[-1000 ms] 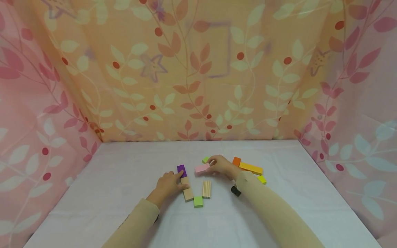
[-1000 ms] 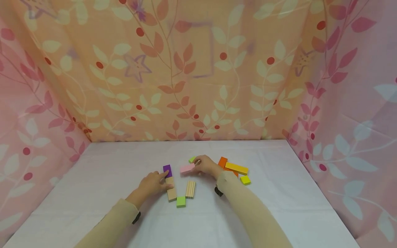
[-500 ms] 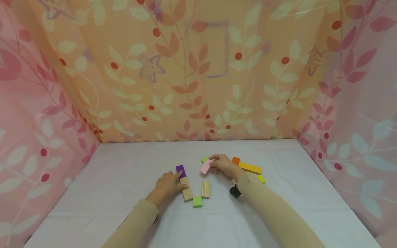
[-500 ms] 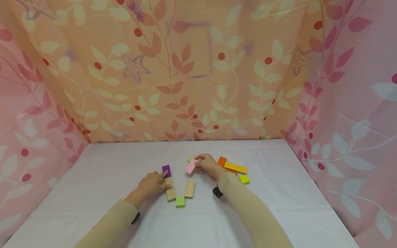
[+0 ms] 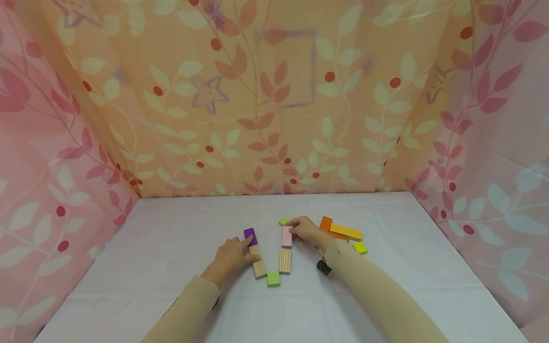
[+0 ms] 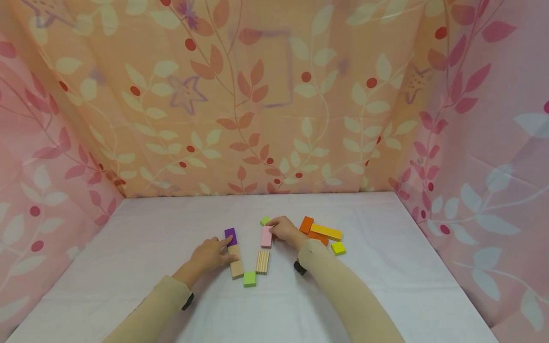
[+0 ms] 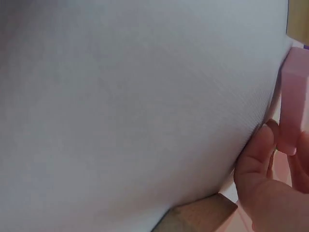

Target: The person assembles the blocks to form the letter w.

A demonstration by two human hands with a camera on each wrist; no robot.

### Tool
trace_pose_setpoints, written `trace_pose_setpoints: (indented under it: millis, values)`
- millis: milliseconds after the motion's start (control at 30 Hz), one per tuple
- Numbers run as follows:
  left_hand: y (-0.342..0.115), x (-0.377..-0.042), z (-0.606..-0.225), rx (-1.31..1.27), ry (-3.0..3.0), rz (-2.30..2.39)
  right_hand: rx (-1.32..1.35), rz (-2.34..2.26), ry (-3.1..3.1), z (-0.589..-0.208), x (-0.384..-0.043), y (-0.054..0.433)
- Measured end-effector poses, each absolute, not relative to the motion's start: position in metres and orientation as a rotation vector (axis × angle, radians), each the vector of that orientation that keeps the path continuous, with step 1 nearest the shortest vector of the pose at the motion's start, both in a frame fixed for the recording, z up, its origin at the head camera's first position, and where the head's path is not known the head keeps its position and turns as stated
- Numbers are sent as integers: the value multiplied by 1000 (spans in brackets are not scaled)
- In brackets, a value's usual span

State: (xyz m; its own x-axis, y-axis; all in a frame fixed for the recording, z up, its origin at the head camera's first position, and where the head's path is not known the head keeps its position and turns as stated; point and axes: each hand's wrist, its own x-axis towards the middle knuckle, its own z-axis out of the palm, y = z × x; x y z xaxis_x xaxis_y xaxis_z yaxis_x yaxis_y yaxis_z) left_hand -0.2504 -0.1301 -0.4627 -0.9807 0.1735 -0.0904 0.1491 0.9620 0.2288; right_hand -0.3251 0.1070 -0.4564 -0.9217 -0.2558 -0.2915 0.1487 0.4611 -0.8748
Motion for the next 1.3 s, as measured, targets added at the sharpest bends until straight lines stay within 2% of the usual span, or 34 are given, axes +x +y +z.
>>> trace_pose_setpoints:
  millis: [500, 1300]
  values:
    - [-131, -250, -465, 231, 2992, 353, -171, -1259, 2478, -458, -323, 105]
    - [-130, -250, -465, 220, 2990, 380, -168, -1232, 2438, -455, -321, 108]
